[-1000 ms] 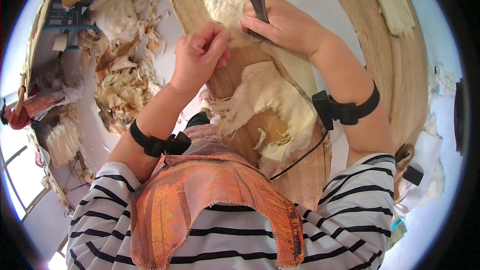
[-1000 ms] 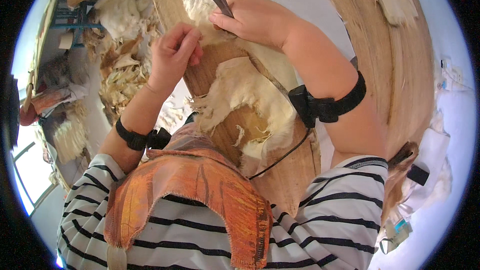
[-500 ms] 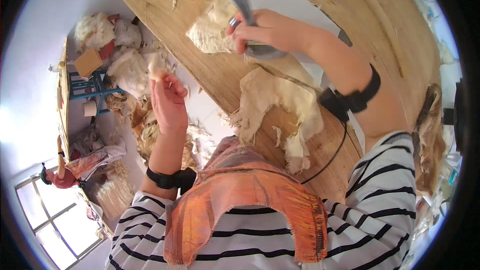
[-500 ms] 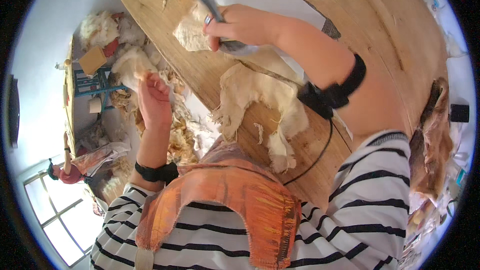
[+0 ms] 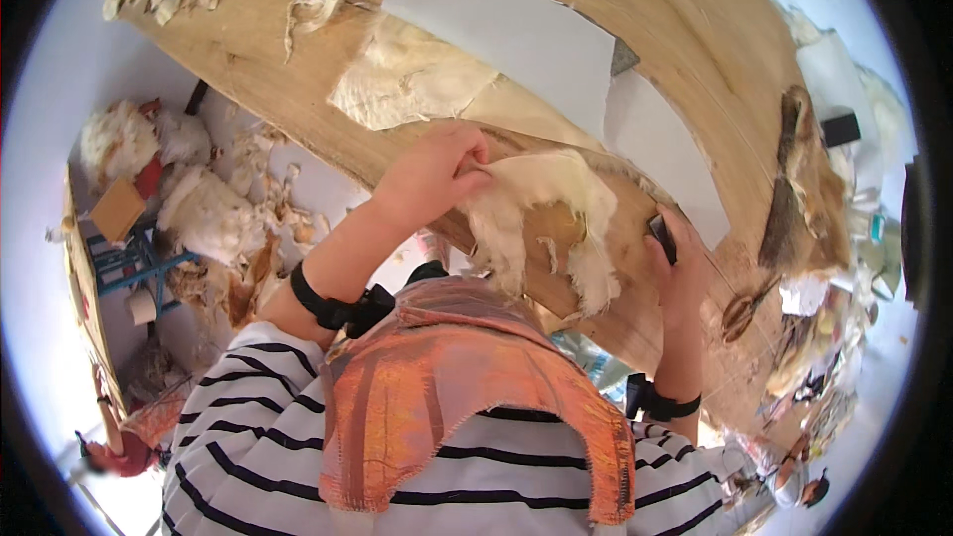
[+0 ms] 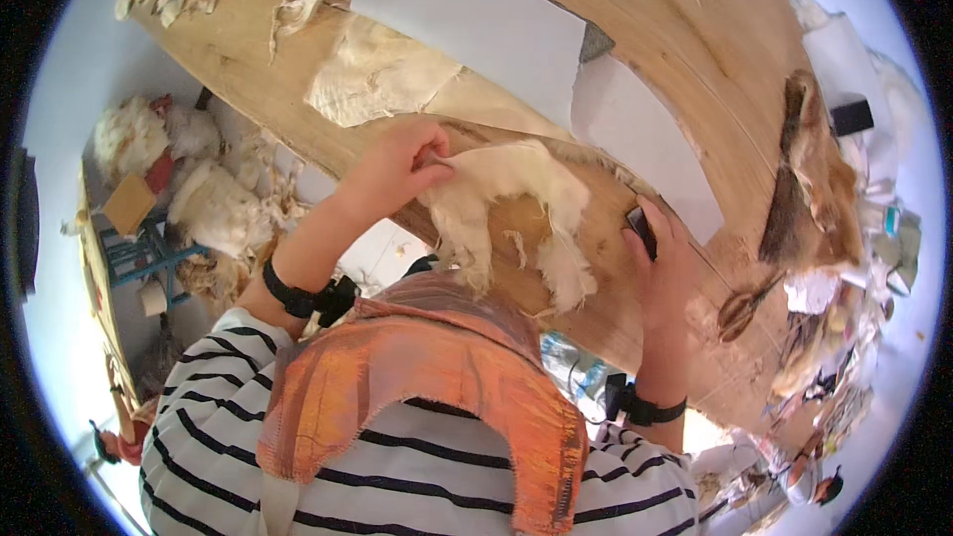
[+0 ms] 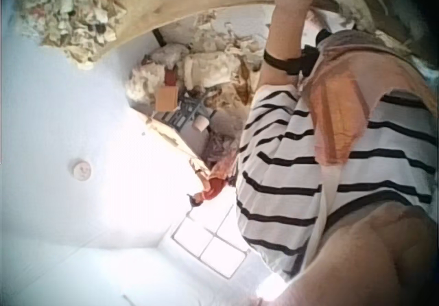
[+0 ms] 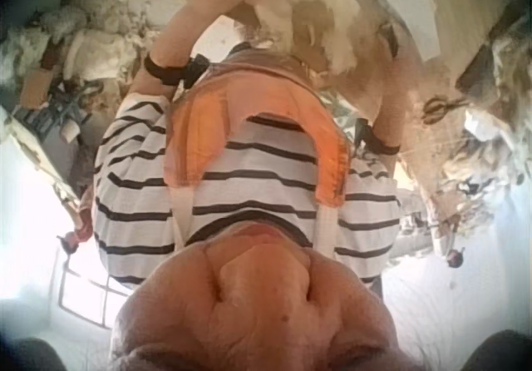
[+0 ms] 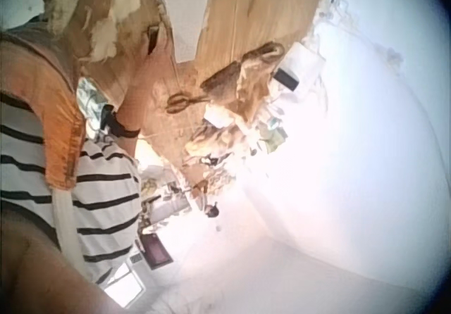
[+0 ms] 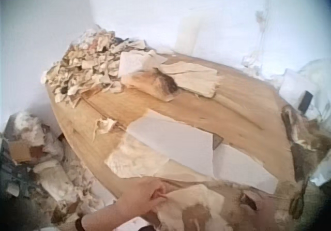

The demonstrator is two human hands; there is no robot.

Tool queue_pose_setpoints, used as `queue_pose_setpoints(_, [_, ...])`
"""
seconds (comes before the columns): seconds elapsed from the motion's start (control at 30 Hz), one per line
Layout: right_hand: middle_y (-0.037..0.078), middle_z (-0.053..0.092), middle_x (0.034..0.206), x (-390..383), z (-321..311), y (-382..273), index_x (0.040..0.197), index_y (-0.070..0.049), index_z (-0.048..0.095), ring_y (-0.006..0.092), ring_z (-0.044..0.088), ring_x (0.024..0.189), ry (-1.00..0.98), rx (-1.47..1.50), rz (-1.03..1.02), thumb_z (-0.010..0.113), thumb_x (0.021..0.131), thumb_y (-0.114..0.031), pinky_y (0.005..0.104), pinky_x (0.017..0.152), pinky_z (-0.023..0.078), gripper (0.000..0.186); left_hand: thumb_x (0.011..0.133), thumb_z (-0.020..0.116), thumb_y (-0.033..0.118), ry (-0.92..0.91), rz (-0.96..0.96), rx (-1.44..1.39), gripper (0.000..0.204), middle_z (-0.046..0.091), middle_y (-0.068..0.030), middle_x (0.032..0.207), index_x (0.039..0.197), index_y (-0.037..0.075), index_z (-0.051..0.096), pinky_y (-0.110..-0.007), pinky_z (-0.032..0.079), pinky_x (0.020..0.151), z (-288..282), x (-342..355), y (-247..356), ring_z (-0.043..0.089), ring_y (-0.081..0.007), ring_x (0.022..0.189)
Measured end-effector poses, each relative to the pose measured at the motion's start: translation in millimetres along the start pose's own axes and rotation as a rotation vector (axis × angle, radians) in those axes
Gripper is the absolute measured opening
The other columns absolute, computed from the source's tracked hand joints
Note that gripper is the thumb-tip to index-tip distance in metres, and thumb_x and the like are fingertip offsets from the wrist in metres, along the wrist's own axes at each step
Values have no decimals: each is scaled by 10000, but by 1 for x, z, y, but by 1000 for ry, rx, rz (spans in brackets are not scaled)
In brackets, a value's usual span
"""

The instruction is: The recorder prepares and sews together leather and fur scraps using a knife and needle on a workshop table.

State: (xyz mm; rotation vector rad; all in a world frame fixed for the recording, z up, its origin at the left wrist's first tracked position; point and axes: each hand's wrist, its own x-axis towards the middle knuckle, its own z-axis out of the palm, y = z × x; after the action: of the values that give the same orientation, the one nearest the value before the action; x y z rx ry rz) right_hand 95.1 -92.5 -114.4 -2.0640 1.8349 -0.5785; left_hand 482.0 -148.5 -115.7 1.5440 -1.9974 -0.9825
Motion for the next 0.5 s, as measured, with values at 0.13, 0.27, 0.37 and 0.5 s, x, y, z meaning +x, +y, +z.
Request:
queue_pose_setpoints(0.13, [140,668,1093,-16,7,-41,1341,-140,652,370,608,1057,129,-352,21,750,892,-217,432,941,481,466,892,766,139,-80,-18,-195,271,584,-30,937,1091,59,600,-286,473,710,-11,-5,-20,564,-121,806])
queue_pose_setpoints(0.27, [123,650,1000,2,42,-100,1259,-95,666,328,598,1017,136,10,-61,709,919,-199,443,936,464,358,937,741,151,-222,-65,-542,228,588,25,947,1081,47,599,-242,464,716,-25,-10,-32,544,-59,825])
queue_pose_setpoints(0.37, [119,645,978,19,35,-104,1162,-75,667,305,607,983,-187,365,243,699,923,-220,429,898,471,281,970,710,149,-378,-247,-684,184,590,64,942,1085,58,599,-215,462,739,-48,-17,-44,537,-30,842])
queue_pose_setpoints(0.5, [121,650,995,51,10,-92,1092,-89,664,309,621,969,-652,442,529,699,916,-236,444,883,482,232,985,688,195,-301,-263,-616,176,625,34,886,1068,59,614,-250,475,668,-54,-26,-56,572,-57,777])
